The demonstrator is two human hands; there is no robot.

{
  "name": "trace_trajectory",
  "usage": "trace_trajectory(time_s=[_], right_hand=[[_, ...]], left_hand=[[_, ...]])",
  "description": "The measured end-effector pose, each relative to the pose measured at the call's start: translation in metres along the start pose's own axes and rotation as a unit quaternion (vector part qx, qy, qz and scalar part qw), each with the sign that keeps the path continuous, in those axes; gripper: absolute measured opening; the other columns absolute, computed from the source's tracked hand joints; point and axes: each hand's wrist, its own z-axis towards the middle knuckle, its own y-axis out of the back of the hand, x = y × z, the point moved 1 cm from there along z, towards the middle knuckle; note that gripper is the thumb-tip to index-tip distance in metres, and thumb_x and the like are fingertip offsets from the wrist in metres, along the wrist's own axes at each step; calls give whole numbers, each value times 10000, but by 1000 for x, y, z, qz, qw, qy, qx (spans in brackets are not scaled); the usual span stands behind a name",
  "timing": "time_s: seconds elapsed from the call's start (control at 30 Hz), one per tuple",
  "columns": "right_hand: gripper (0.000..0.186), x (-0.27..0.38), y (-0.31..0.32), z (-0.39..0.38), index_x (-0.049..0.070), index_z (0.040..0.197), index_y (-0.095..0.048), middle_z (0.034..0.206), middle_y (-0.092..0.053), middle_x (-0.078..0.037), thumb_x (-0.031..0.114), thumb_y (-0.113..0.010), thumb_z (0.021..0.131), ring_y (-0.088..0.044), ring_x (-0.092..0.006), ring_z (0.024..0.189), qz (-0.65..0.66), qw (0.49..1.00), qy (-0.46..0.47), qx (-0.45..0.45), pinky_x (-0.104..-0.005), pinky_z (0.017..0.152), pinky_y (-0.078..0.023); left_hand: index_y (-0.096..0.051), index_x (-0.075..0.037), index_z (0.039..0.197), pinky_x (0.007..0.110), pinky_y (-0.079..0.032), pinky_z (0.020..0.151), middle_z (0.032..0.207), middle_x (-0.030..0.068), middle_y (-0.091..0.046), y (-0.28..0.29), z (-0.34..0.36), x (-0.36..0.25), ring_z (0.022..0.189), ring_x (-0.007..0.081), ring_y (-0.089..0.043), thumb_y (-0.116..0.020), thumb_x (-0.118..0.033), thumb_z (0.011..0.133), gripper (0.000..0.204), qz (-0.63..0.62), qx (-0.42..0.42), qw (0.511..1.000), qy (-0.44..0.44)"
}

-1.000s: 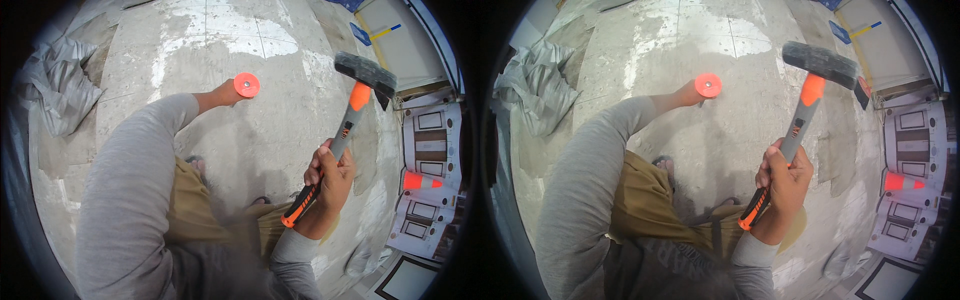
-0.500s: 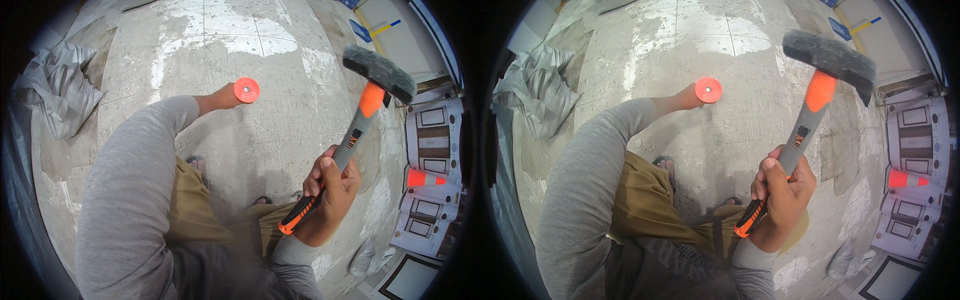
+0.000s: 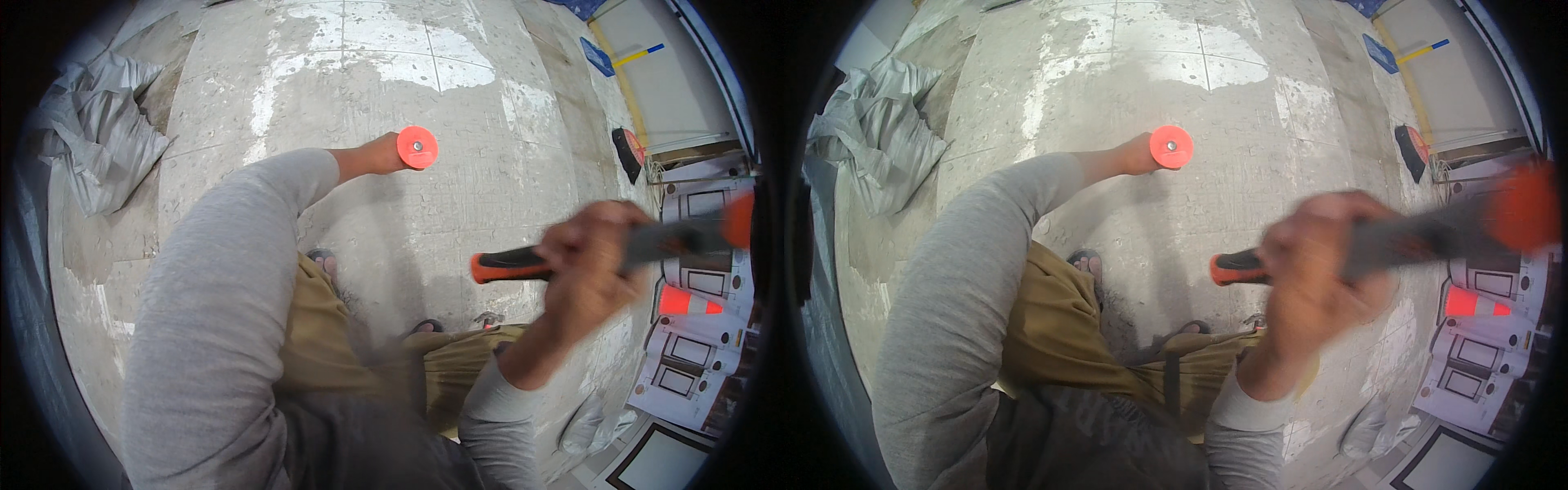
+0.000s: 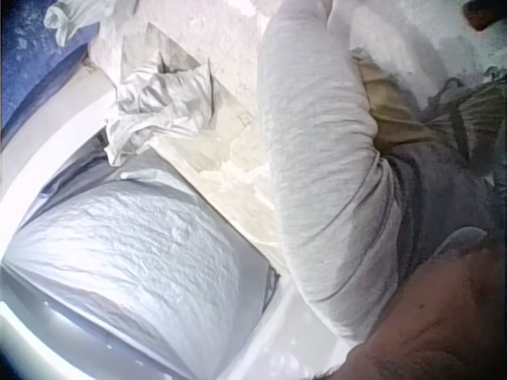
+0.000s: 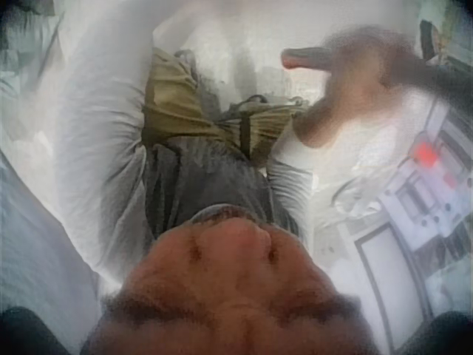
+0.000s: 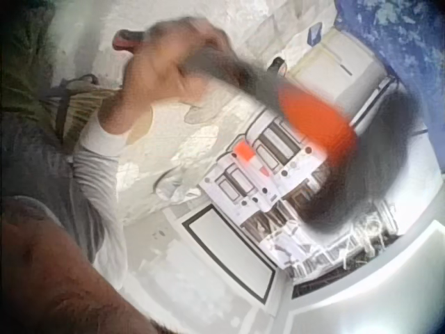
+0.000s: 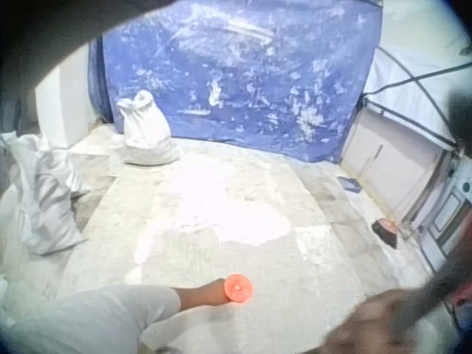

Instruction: The person uses a hammer and a chisel to break or remove material from a concrete floor surface while sitting.

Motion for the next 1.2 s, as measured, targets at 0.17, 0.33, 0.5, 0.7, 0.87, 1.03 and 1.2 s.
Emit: trace_trajectory(time_s=[0.17,0.33,0.5,0.7,0.87,1.03,1.2], right_hand=[[232,-176,25,-73,-77,885,-538,674,-573,-155,154,-557,870,-599,-267,599,-361,848,-217,321,-416,579,-494],[149,-123,29,-51,4,825,-511,614,-504,-40,122,-597,854,-471,-91,423,-135,859,-446,212,-258,366,-424],[164,-49,36,-16,-17,848,-506,579,-494,-36,124,-584,874,-454,-98,401,-108,933,-312,143,-251,372,-386],[85,-4,8,18,20,896,-511,584,-503,-16,83,-566,912,-462,-64,430,-12,996,-82,18,-223,376,-368],[170,-134,20,-37,-16,889,-566,658,-573,-142,154,-567,879,-573,-261,511,-349,923,-47,157,-377,479,-463],[165,-159,30,-62,-31,850,-524,617,-523,-93,127,-570,855,-510,-170,444,-190,847,-423,260,-331,400,-435],[155,-107,40,-45,-9,850,-518,601,-506,-36,130,-586,862,-466,-96,411,-105,874,-427,205,-265,369,-404]], left_hand=[[-607,-70,1089,373,-493,822,1025,136,-664,-10,10,0,959,295,-626,-708,-381,807,432,-59,-87,988,-115],[-591,-86,1128,358,-493,825,1044,112,-658,-2,8,19,963,267,-624,-712,-387,804,458,-18,-42,998,-42],[-599,-91,1088,366,-493,800,977,112,-664,1,9,3,923,276,-622,-695,-412,812,434,-21,53,994,97],[-601,-79,1077,395,-491,811,1012,143,-663,2,3,-17,942,332,-614,-692,-410,800,442,23,23,999,36],[-603,-101,1093,398,-492,829,1038,140,-662,-14,19,8,968,335,-613,-696,-407,798,435,60,-8,997,-45],[-604,-119,1101,398,-500,816,1037,134,-664,-19,16,0,968,331,-619,-696,-409,793,433,51,-13,997,-60],[-601,-107,1091,399,-506,798,1018,135,-664,-2,12,-20,947,336,-619,-689,-399,802,420,66,25,997,27]])
